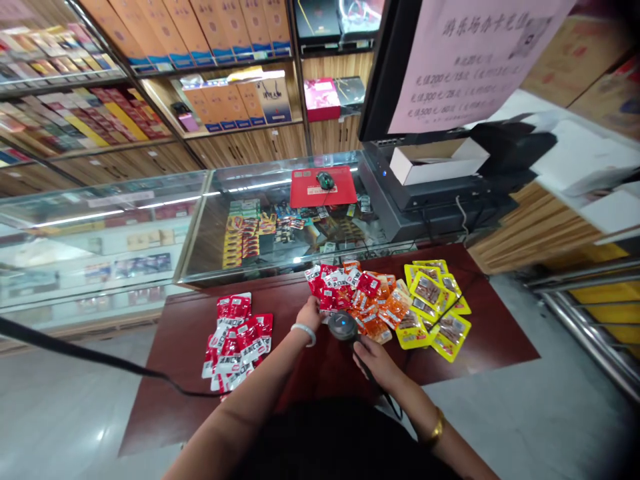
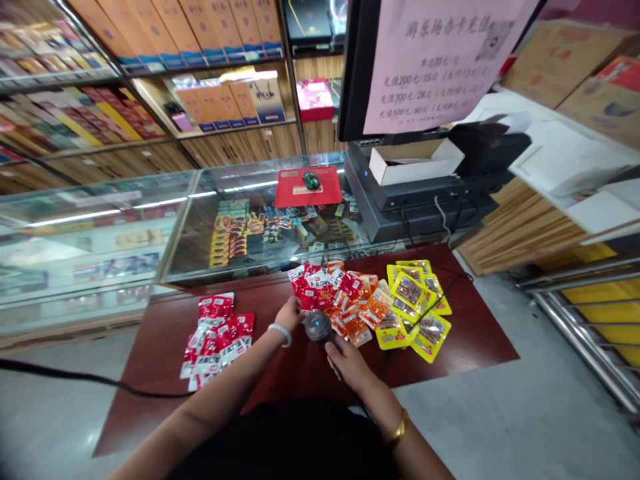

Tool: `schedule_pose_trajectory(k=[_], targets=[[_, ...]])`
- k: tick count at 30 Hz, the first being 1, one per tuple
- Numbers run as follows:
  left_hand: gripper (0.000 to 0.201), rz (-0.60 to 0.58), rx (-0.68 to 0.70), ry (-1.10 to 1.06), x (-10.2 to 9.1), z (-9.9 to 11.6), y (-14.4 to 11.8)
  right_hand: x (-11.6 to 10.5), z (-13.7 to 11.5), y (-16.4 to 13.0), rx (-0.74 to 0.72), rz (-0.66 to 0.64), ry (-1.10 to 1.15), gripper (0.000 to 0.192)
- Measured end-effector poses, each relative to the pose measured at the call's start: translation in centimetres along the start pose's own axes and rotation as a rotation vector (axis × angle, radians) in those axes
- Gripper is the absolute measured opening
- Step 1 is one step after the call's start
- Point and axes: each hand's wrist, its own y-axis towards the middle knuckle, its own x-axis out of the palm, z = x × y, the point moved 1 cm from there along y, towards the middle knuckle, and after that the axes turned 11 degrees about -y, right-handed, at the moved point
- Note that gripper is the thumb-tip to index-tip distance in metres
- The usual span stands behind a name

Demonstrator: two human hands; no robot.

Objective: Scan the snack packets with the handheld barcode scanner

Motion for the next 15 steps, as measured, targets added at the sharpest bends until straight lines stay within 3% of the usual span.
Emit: schedule_pose_trajectory(k=[4,7,11,15], targets=[[0.031,0.052,-0.005,-0.147,-1.8,-3.7,-2.7,1.2,-0.6,1.2,-0.036,-0.031,-0.047,0.052],[0.030,0.097,-0.024,-0.216,-3.4,-6.0,-4.6,2.7,-2.5,2.2,-0.091,-0.093,-0.098,0.052],[0.029,0.163,0.006,-0.237,-5.5,-8.1,-6.6,5.6,-5.6,3.2,-0.121,-0.208,-0.131,0.054],[0.029,0.216,0.008,-0.261,-7.3,-10.0,-8.3,8.4,-6.3,4.0,-0.131,-0.286,-0.200,0.056]])
